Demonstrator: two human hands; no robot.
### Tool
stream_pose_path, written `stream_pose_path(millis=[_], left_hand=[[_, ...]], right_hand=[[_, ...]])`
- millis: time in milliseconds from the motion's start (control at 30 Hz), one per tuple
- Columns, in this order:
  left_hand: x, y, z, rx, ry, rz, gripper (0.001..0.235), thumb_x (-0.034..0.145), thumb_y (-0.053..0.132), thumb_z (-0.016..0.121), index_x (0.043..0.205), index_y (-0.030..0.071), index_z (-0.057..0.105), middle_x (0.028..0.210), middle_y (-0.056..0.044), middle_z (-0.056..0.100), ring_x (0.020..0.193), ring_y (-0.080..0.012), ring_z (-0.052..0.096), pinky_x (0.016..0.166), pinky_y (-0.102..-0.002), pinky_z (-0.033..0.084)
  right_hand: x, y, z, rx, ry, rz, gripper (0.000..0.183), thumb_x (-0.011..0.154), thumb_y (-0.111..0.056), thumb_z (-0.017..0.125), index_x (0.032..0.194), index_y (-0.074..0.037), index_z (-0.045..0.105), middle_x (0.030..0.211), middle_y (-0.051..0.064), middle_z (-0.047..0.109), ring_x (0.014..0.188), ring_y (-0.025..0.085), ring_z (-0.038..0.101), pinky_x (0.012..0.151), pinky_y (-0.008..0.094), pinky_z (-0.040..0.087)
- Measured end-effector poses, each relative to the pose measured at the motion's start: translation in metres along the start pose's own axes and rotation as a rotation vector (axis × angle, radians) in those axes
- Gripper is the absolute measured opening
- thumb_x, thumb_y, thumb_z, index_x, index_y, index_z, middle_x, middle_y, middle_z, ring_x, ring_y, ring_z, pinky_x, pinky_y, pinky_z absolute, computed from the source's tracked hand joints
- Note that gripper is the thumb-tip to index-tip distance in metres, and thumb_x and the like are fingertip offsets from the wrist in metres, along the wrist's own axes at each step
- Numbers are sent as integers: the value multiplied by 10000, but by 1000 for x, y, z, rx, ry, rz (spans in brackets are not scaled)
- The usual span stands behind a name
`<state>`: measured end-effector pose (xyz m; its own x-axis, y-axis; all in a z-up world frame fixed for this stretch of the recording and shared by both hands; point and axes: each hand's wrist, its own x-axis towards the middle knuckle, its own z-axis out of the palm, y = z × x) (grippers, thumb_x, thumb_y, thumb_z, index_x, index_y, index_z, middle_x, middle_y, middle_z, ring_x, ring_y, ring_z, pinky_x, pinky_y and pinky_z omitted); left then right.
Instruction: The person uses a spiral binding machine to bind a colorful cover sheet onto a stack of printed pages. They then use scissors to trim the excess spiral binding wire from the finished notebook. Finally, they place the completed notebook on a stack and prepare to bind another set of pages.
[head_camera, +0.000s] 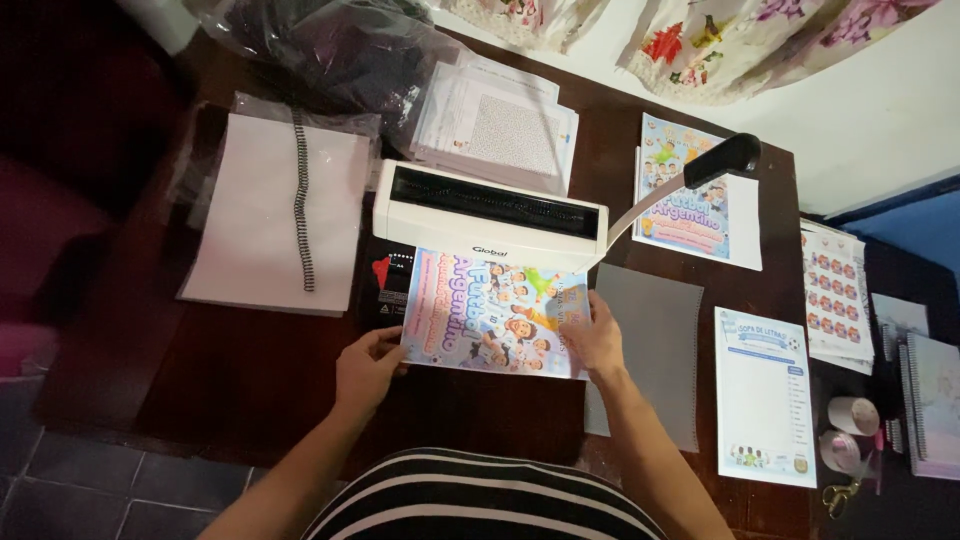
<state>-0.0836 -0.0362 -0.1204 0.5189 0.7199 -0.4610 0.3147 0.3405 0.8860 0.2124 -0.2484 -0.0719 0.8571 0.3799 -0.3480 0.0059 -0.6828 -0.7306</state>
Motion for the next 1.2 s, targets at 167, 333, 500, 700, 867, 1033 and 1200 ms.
stream_pose_path(millis=[167,333,500,700,867,1033,1200], left_hand=[[-1,0,-9,47,49,43,345,854,98,743,1194,40,748,908,-94,794,714,-152,734,669,-281,586],[3,1,-18,70,63,5,326,867,109,743,1184,31,752,896,-104,783,707,-159,725,653,-290,585],[4,-3,-23,-15,51,22,324,865,99,741,1180,22,752,901,-103,784,703,-156,718,648,-285,585],[7,-5,-26,3,58,-3,300,865,87,744,1157,18,754,901,-102,778,704,-155,711,644,-283,582],[12,-18,-28,-100,46,6,288,867,78,742,1146,9,748,921,-100,775,723,-156,705,651,-286,582],[2,6,-30,10,71,9,299,858,70,741,1151,8,753,930,-116,780,740,-171,728,670,-293,599],[7,-3,-32,-5,66,-24,296,874,71,725,1162,4,737,950,-105,777,750,-169,726,687,-294,593]], right_hand=[[-1,0,9,22,15,-14,865,735,-53,777,1518,-8,412,1330,181,655,1083,246,706,917,358,569],[3,0,15,-195,39,-82,860,749,-137,814,1507,-5,431,1307,203,660,1108,253,691,950,352,537],[-6,-17,19,-181,21,-61,817,741,-151,784,1490,-24,484,1264,182,709,1080,240,718,946,353,548],[-1,-5,24,-134,24,-76,856,728,-139,788,1502,-7,446,1266,182,700,1074,245,719,940,350,550],[3,1,28,-139,37,-91,878,732,-131,793,1514,1,416,1285,196,679,1091,256,707,945,354,545],[-4,-16,28,-181,38,-43,893,732,-127,785,1532,-19,403,1290,205,684,1089,276,717,951,357,554],[3,-2,31,-158,16,-56,902,742,-139,783,1537,-7,378,1305,210,668,1095,283,717,945,364,557]])
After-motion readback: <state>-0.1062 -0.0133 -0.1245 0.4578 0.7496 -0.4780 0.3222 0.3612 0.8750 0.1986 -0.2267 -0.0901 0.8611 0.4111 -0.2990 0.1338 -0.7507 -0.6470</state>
